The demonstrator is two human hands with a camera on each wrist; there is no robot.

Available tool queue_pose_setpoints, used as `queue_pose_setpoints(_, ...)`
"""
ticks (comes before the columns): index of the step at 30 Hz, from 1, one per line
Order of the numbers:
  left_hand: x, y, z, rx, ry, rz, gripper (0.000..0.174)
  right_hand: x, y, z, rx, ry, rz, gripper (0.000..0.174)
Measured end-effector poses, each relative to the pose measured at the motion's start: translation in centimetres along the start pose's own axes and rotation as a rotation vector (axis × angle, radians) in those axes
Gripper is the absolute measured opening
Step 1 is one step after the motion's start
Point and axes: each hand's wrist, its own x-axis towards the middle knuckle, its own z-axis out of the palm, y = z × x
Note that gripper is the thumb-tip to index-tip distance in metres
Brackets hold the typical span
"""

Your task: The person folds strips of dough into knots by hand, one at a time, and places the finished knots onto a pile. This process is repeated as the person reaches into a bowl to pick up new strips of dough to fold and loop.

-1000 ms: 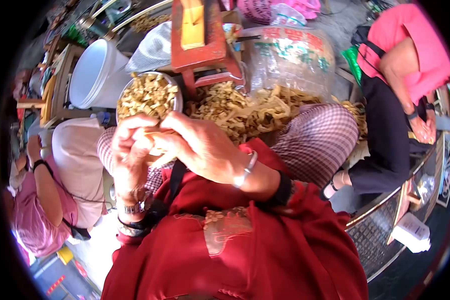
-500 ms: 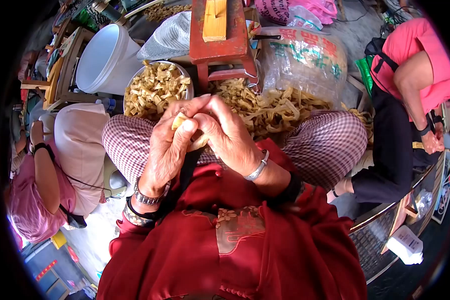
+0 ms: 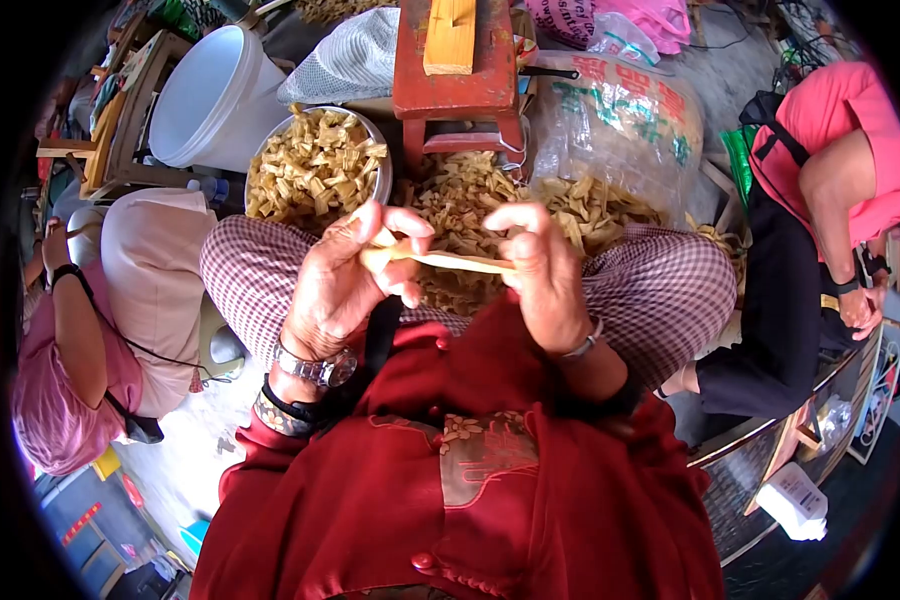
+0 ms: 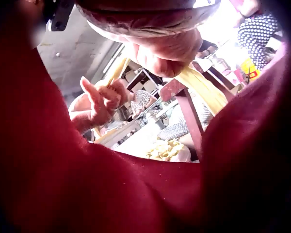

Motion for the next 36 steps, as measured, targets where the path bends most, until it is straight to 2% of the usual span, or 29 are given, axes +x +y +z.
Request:
queue_pose_setpoints(3, 0.1, 0.6, -1.5, -0.077, -0.015, 0.058, 0.043, -0.2, 0.3, -1.5, -0.009, 0.063, -0.015, 0.022)
queue_pose_setpoints(6, 0.6, 0.9, -1.3, 0.0, 0.01, 0.097, 0.043, 0.5, 0.1, -1.0, -0.312, -0.036, -0.076, 0.015)
queue_pose_setpoints(7, 0.6, 1.1, -0.5, 0.131, 0.104, 0.115, 0.047, 0.9, 0.3, -0.8, -0.401, -0.039, -0.135, 0.012)
queue_pose_setpoints(10, 0.8, 0.7, -1.2, 0.487, 0.159, 0.096, 0.046, 1.1, 0.7, -0.4, -0.31, -0.03, -0.054, 0.015)
queue_pose_setpoints(11, 0.9, 0.3, -1.1, 0.541, 0.211, 0.127, 0.043, 1.0, 1.2, -0.8, -0.37, -0.081, 0.027, 0.018)
queue_pose_setpoints(12, 1.1, 0.0, -0.9, 0.503, 0.282, 0.126, 0.036, 1.1, 1.0, -0.6, -0.335, -0.099, 0.067, 0.02)
queue_pose_setpoints(14, 0.9, 0.8, -1.1, 0.449, 0.261, 0.071, 0.029, 1.4, 0.6, 0.2, -0.269, -0.136, 0.151, 0.023)
queue_pose_setpoints(16, 1.1, 0.6, -0.7, 0.453, 0.265, 0.108, 0.023, 1.7, 0.1, 0.7, -0.198, -0.227, 0.233, 0.032)
queue_pose_setpoints(18, 1.3, 0.7, -0.3, 0.457, 0.266, 0.137, 0.018, 2.4, -0.2, 1.8, -0.153, -0.267, 0.199, 0.033)
queue_pose_setpoints(19, 1.4, 0.9, -0.2, 0.458, 0.265, 0.146, 0.017, 2.9, -1.3, 2.3, -0.138, -0.293, 0.271, 0.029)
queue_pose_setpoints(21, 1.4, 1.7, 0.0, 0.403, 0.259, 0.173, 0.012, 3.5, -1.3, 2.2, -0.314, -0.323, 0.057, 0.025)
queue_pose_setpoints(22, 1.1, 2.4, -0.2, 0.348, 0.255, 0.19, 0.01, 3.4, -1.3, 2.4, -0.263, -0.303, -0.072, 0.027)
queue_pose_setpoints(24, 0.8, 3.6, -1.1, 0.318, 0.154, 0.228, 0.007, 3.6, -2.0, 1.9, -0.292, -0.308, -0.077, 0.028)
queue_pose_setpoints(26, 1.4, 4.4, -1.5, 0.331, 0.172, 0.283, 0.005, 4.6, -3.1, 1.0, -0.336, -0.319, -0.099, 0.029)
queue_pose_setpoints(28, 2.8, 5.6, -0.4, 0.358, 0.198, 0.321, 0.004, 6.5, -3.9, 0.7, -0.381, -0.245, -0.165, 0.033)
queue_pose_setpoints(30, 4.8, 7.4, 0.6, 0.38, 0.154, 0.364, 0.006, 9.2, -5.5, -0.1, -0.564, -0.177, -0.23, 0.026)
queue_pose_setpoints(34, 9.6, 11.2, 2.8, 0.614, 0.142, 0.477, 0.008, 15.4, -7.6, -2.0, -0.846, -0.023, -0.408, 0.025)
queue_pose_setpoints(35, 10.9, 11.7, 3.1, 0.59, 0.14, 0.492, 0.008, 17.2, -7.3, -2.7, -0.866, 0.022, -0.542, 0.025)
queue_pose_setpoints(36, 12.0, 12.3, 3.4, 0.654, 0.138, 0.506, 0.008, 18.0, -7.9, -2.8, -0.873, 0.062, -0.529, 0.024)
